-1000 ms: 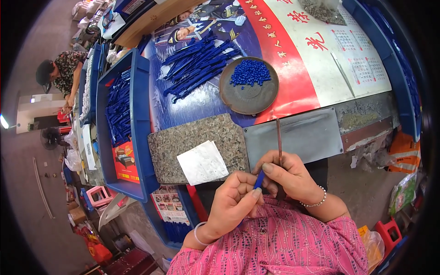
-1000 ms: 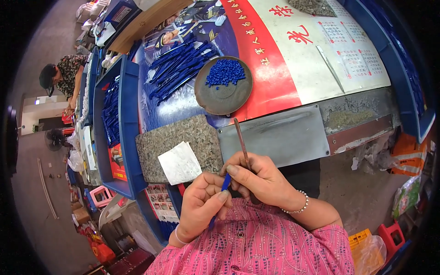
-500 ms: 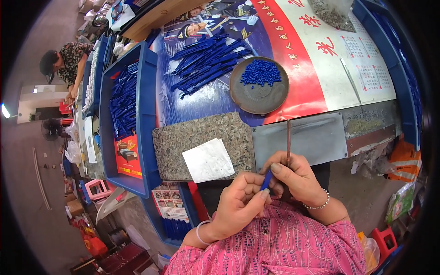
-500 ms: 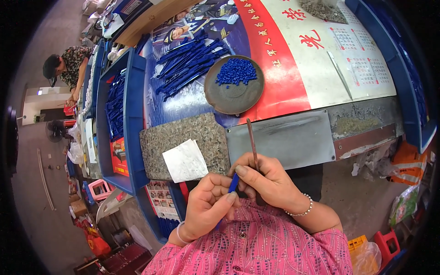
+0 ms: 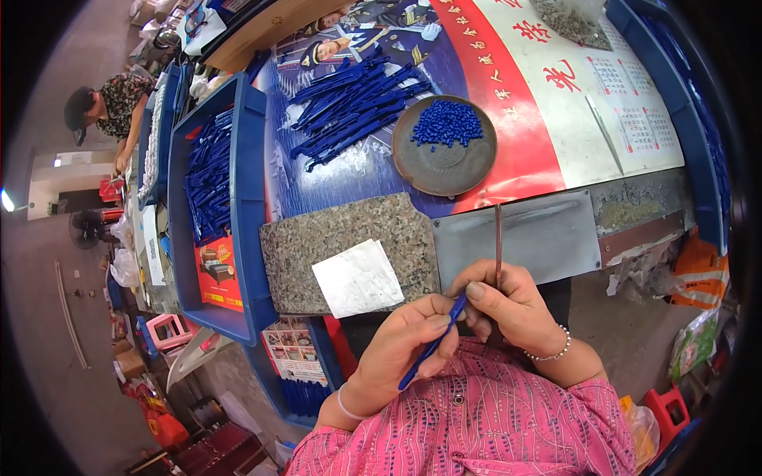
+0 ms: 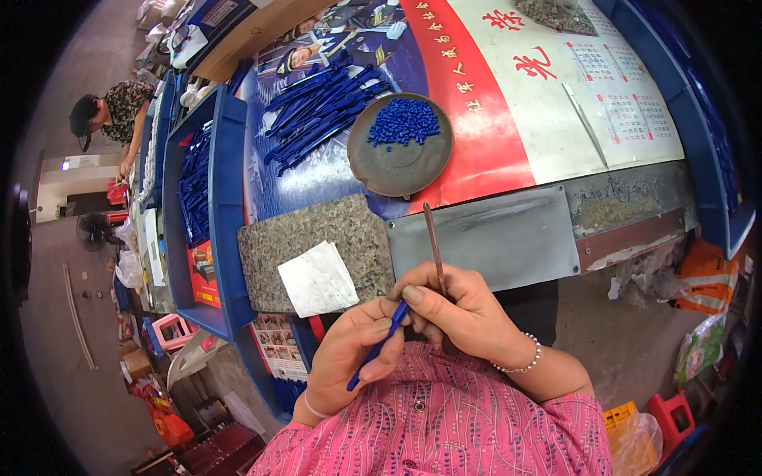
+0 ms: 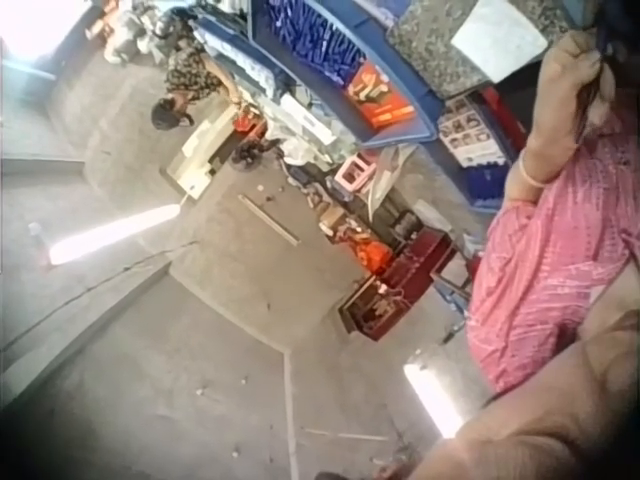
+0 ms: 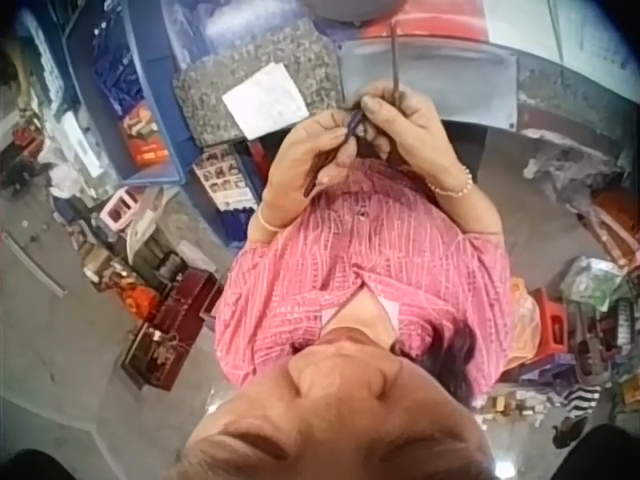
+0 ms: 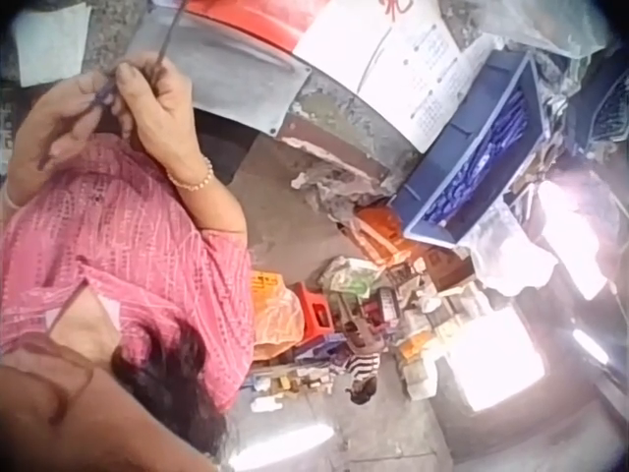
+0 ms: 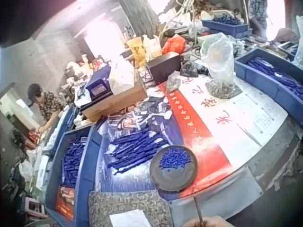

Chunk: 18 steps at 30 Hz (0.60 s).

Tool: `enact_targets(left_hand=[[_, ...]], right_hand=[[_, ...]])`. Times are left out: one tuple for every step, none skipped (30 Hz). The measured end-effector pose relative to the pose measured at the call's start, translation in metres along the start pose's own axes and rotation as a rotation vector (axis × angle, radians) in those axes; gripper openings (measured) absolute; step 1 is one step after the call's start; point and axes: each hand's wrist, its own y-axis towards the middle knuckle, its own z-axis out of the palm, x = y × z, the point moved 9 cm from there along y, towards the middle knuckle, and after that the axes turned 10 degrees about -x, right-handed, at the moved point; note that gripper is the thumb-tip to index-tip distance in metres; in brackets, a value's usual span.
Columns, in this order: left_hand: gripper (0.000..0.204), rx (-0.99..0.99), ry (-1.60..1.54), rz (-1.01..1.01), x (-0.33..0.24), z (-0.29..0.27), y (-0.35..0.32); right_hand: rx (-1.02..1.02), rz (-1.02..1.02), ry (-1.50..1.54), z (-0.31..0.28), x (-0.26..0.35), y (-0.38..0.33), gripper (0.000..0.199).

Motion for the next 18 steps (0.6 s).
enact_targets(left_hand=[[0.017,0.038,-0.073,-0.06,0.003,0.002,0.0],[0.017,0.039,-0.071,-0.064,0.002,0.002,-0.001],[0.017,0.046,-0.146,-0.122,0.004,0.003,-0.002],[0.017,0.052,-0.219,-0.18,0.007,0.005,-0.002],[0.017,0.052,-0.216,-0.184,0.008,0.003,-0.001],[0.018,0.084,-0.28,-0.205,0.009,0.003,-0.001],[0.018,0.115,-0.344,-0.226,0.01,0.004,-0.001],[0.018,0.114,-0.341,-0.229,0.012,0.003,0.0],[0.019,0.12,-0.397,-0.249,0.013,0.003,0.0],[0.019,0.125,-0.452,-0.27,0.014,0.003,0.0],[0.019,0.124,-0.45,-0.271,0.015,0.002,0.001],[0.02,0.148,-0.477,-0.271,0.015,0.004,0.001],[0.02,0.173,-0.504,-0.271,0.013,0.006,0.001],[0.02,0.173,-0.503,-0.273,0.013,0.007,0.001],[0.02,0.149,-0.508,-0.281,0.014,0.007,0.001],[0.02,0.126,-0.512,-0.289,0.015,0.006,0.001],[0.02,0.126,-0.511,-0.29,0.015,0.006,0.001],[0.02,0.126,-0.513,-0.288,0.015,0.006,0.001]], right_hand=[[-0.004,0.0,0.002,0.0,0.001,0.0,0.023],[0.004,-0.002,-0.014,0.0,0.002,0.0,0.023],[0.014,-0.003,-0.029,0.001,0.003,0.0,0.023],[0.009,-0.003,-0.027,0.0,0.003,0.0,0.023],[0.014,0.004,-0.015,0.001,0.003,0.0,0.023],[0.022,0.012,-0.004,0.001,0.002,0.0,0.023],[0.019,0.011,-0.001,0.001,0.002,0.0,0.023],[0.023,0.008,-0.011,0.001,0.002,0.001,0.023],[0.029,0.005,-0.021,0.001,0.001,0.001,0.023],[0.027,0.004,-0.019,0.001,0.001,0.001,0.023],[0.025,0.012,-0.012,0.002,0.001,0.001,0.023],[0.021,0.019,-0.005,0.001,0.001,0.001,0.023],[0.019,0.018,-0.004,0.001,0.001,0.0,0.023],[0.022,0.02,-0.011,0.001,0.001,0.0,0.022],[0.025,0.021,-0.018,0.001,0.001,0.0,0.022],[0.025,0.02,-0.016,0.001,0.002,0.0,0.022],[0.024,0.017,-0.004,0.001,0.002,0.0,0.022],[0.025,0.014,0.008,0.001,0.002,0.001,0.022]])
